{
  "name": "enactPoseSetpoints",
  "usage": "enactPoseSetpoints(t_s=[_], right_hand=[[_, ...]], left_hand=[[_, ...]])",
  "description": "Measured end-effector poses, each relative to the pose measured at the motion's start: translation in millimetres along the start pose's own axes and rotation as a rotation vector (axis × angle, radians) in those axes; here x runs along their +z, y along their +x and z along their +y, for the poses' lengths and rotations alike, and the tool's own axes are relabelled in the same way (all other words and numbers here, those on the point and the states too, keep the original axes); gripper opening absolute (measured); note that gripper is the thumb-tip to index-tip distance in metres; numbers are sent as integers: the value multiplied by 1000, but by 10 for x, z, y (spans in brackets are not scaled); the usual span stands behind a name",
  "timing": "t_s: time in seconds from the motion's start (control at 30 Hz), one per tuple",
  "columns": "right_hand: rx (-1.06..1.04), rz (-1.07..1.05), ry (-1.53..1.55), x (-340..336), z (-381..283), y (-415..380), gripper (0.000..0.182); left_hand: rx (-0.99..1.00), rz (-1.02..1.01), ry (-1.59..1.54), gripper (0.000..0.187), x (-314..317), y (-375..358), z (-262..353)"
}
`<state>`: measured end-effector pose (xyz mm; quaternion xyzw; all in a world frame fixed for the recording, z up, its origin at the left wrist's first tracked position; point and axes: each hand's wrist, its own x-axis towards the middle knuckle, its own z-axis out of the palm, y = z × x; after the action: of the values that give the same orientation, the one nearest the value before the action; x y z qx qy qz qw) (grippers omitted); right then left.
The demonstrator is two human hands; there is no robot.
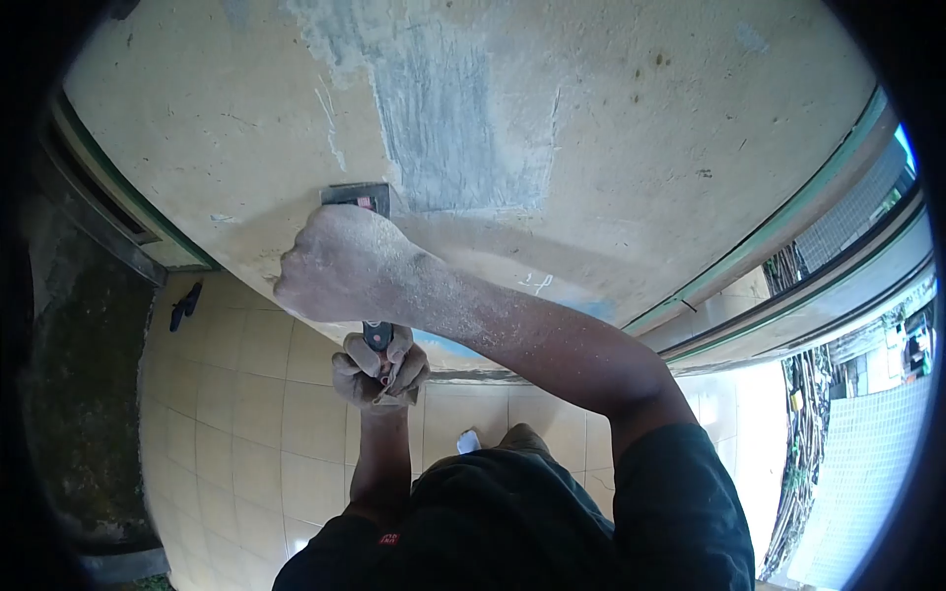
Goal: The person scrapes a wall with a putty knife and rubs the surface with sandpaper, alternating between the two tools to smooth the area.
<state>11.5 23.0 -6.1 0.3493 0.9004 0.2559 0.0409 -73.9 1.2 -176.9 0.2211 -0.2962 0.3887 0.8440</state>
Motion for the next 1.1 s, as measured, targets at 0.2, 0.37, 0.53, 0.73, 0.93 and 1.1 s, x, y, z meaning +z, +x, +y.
enactPoseSetpoints(t_s=[0.2, 0.37, 0.53, 0.73, 0.93, 1.1], right_hand=[[19, -27, -62, 205, -47, 10, 13], [54, 74, 28, 100, -40, 13, 13], [83, 90, -28, 277, -69, 19, 13], [113, 135, 29, 300, -117, -4, 12], [134, 0, 139, 172, -60, 18, 11], [130, 92, 105, 265, -127, -6, 9]], left_hand=[[17, 114, 31, 39, -67, -131, -13], [22, 49, 62, 35, -84, -75, 9], [30, 108, 102, 34, -83, -132, 12], [1, 116, 48, 35, 12, -201, 17], [-22, 187, -36, 30, -8, -109, 61], [-26, 158, 19, 34, 14, -192, 13]])
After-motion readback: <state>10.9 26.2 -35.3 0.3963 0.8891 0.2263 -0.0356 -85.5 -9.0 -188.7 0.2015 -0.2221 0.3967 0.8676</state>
